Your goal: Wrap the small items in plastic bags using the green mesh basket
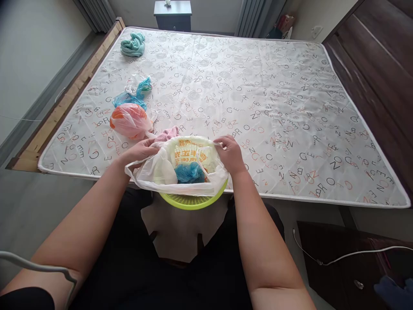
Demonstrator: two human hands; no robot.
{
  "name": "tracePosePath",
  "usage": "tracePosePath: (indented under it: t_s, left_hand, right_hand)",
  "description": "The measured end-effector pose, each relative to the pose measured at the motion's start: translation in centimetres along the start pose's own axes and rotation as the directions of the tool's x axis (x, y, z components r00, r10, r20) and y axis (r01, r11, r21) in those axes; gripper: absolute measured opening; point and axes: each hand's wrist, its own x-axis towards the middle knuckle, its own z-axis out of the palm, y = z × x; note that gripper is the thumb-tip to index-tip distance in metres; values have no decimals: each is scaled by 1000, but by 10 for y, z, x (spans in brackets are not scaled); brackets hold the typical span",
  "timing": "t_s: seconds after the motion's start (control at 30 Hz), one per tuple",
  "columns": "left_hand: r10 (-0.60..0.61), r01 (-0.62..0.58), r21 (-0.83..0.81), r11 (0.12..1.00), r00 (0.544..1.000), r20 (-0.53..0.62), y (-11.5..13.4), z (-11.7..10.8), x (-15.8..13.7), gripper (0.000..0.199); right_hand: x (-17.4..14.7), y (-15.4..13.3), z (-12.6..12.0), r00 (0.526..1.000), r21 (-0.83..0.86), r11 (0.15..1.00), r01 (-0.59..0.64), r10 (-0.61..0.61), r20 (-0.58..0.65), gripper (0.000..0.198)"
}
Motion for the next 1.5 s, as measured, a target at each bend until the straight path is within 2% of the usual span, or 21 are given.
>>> tracePosePath:
  t_s: [0.1,0.17,0.23,0.3,0.37,0.43,0.5,0.57,0.67,0.73,0.93,1.03,1.1,1.17,1.23,1.27,1.33,1.37,1.4,1.43,1.5]
  left_hand:
    - [-14,16,69,997,999,-39,0,4,5,25]
    - [80,-64,123,990,988,-136,-2,6,8,29]
    - [255,-207,213,955,940,-227,-4,7,10,33]
    - [441,-345,337,876,855,-273,-6,7,9,33]
    - [508,-389,398,831,823,-254,-4,5,5,32]
    - [400,-316,349,882,894,-203,0,2,1,25]
    - [197,-167,233,958,974,-108,5,-1,-4,17]
    - [47,-46,58,997,999,-20,8,-4,-7,21]
    - [-27,24,-191,981,999,-16,10,-4,-9,47]
    - [-72,59,-237,970,996,-44,10,-2,-8,56]
    - [-119,136,-124,983,984,131,14,-3,-7,50]
    - [-213,228,-21,973,937,278,14,-13,-8,49]
    - [-226,227,34,973,915,334,13,-17,-9,45]
    - [-146,129,78,989,951,274,12,-15,-8,37]
    - [14,-25,157,987,997,70,11,-8,-5,30]
    - [116,-99,223,970,991,-64,9,-3,-3,29]
    - [306,-191,372,908,910,-280,6,7,2,28]
    - [365,-205,427,881,868,-337,4,11,5,26]
    - [389,-204,456,866,848,-359,3,13,6,25]
    - [375,-193,455,869,857,-352,2,12,7,24]
    - [248,-141,364,921,932,-266,0,4,7,29]
  right_hand:
    - [0,-2,2,984,-127,979,158,-167,-68,19]
    - [-1,-4,1,970,-178,961,211,-228,-83,22]
    - [-2,-6,0,955,-221,942,251,-278,-99,24]
    - [-3,-8,0,943,-251,930,270,-307,-125,26]
    - [-3,-8,-1,952,-235,935,264,-293,-94,24]
    - [-3,-8,-4,978,-152,966,207,-209,7,19]
    - [-1,-9,-7,990,-34,994,100,-96,103,15]
    - [0,-12,-11,994,60,998,-13,6,112,18]
    - [2,-21,-13,996,40,996,-85,84,24,29]
    - [3,-27,-13,998,-35,998,-61,61,6,31]
    - [3,-31,-11,977,-212,968,132,-90,195,19]
    - [4,-28,-15,951,-263,948,180,-100,292,23]
    - [3,-26,-18,939,-299,933,201,-96,331,22]
    - [2,-26,-17,940,-352,907,231,-115,320,18]
    - [-1,-27,-13,955,-424,867,262,-171,242,15]
    - [-3,-28,-10,961,-464,844,270,-209,179,13]
    - [-6,-30,-3,958,-525,808,267,-279,58,10]
    - [-7,-30,-1,953,-535,803,265,-302,18,10]
    - [-8,-29,1,949,-528,807,267,-316,-5,10]
    - [-8,-28,1,946,-505,819,273,-324,-15,9]
    - [-6,-24,-2,946,-428,859,279,-322,-29,5]
